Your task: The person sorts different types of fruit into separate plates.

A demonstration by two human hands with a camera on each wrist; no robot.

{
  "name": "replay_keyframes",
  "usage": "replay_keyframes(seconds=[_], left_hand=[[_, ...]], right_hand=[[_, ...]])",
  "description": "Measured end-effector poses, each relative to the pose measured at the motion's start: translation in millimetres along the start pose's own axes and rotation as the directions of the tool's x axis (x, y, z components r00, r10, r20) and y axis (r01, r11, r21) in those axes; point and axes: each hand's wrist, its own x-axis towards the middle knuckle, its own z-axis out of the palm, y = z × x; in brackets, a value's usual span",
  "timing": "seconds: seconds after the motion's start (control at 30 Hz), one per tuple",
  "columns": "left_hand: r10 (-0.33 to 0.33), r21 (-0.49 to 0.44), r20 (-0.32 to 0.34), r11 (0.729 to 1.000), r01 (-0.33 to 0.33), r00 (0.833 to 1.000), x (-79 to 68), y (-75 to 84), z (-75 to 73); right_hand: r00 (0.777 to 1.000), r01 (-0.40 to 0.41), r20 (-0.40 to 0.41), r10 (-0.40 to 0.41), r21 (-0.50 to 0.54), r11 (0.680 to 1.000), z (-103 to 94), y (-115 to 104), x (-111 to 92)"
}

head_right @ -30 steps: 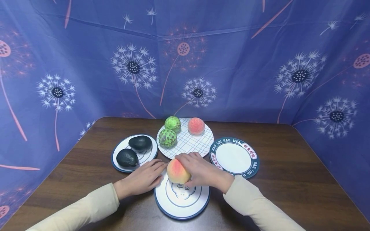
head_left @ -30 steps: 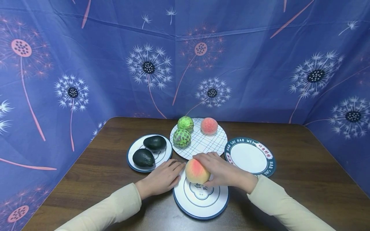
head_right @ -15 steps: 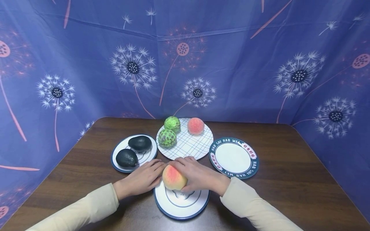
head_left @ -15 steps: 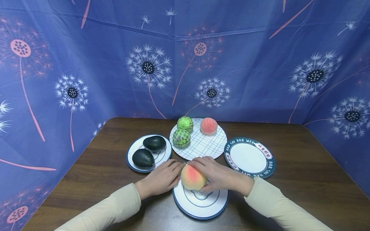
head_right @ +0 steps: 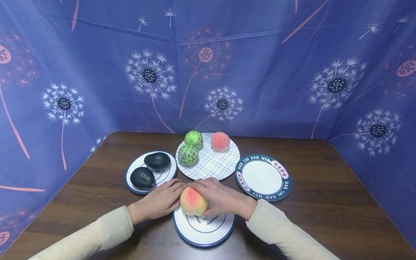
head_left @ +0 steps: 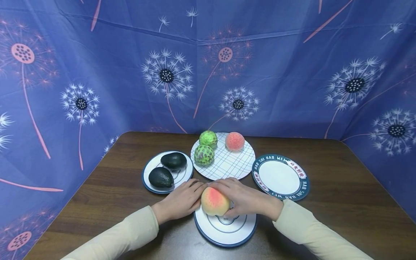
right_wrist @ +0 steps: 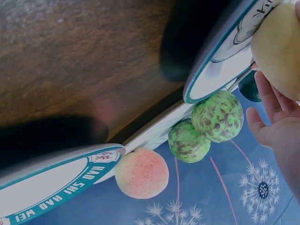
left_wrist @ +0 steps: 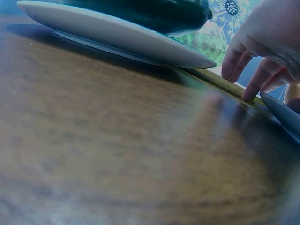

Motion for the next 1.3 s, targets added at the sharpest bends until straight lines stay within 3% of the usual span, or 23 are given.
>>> replay_keyframes(seconds=[0.37,0.77,0.97,1.3], left_hand=[[-0.011,-0.009,0.022,1.0,0.011,1.0,0.3,-1.9,1.5],[-0.002,0.0,0.024,1.0,0.002,1.0,1.0,-2.2,0.5],[-0.001,0.002,0.023,1.0,0.001,1.0,0.8,-2.5,1.4],[0.004,0.009,0.012,1.0,-0.004,1.0,0.6,-2.7,2.8]], right_hand=[[0.999,-0.046,0.021,0.045,0.026,0.999,-1.5,2,0],[0.998,-0.067,-0.018,0.066,-0.054,0.996,-15.6,7,-5],[0.993,-0.099,-0.07,0.094,-0.071,0.993,-30.1,17,-6],[0.98,-0.086,-0.194,0.049,-0.188,0.978,-43.1,38,0]])
